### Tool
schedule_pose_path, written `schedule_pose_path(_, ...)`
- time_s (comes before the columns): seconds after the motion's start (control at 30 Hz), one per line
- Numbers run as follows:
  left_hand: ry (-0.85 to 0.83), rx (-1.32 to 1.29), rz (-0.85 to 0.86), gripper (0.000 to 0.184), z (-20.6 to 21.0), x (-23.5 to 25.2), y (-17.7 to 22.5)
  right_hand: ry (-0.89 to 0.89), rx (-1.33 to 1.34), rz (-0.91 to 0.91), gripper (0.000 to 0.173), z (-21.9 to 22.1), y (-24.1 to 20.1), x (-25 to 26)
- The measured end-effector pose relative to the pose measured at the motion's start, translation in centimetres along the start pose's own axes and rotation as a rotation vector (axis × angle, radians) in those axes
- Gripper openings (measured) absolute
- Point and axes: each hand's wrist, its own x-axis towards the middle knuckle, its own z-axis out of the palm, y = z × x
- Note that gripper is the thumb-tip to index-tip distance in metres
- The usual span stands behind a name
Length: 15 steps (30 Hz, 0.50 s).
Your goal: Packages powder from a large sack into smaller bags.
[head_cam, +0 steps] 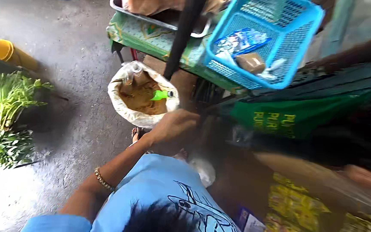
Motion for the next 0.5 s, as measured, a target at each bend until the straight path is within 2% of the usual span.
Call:
schedule_pose_path(0.03, 0.003, -0.118, 0.009, 0.029, -2.4, -0.3, 0.8, 0.006, -0.070, -0.055, 0.033, 3.6, 1.8, 2.3)
schedule_pose_path(0.1, -0.041, -0.271, -0.005, 0.034, -7.3, -0.5, 2.4, 0.018, -0.105, -0.071, 0.028, 10.6, 5.8, 7.1)
schedule_pose_path(0.2, -0.066, -0.171, -0.030, 0.037, -13.3, -0.1, 2.0, -0.056, -0.059, -0.037, 0.027, 19.1, 11.2, 13.9)
schedule_pose_path(0.27, -0.003, 0.005, -0.061, 0.037, -15.9, -0.6, 0.1, -0.052, -0.082, 0.004, 0.026, 25.0, 13.6, 17.1)
schedule_pose_path(0.37, 0.072, 0.166, -0.160, 0.042, -17.6, -1.2, -4.6, -0.061, -0.262, 0.093, 0.027, 32.4, 15.7, 20.6)
schedule_pose_path(0.43, 0.117, 0.167, -0.257, 0.043, -18.0, -1.4, -8.6, -0.131, -0.419, 0.066, 0.026, 35.4, 17.6, 22.7)
schedule_pose_path(0.5, 0.166, 0.070, -0.400, 0.044, -18.3, -2.0, -12.0, -0.249, -0.470, 0.073, 0.025, 37.2, 19.0, 24.1)
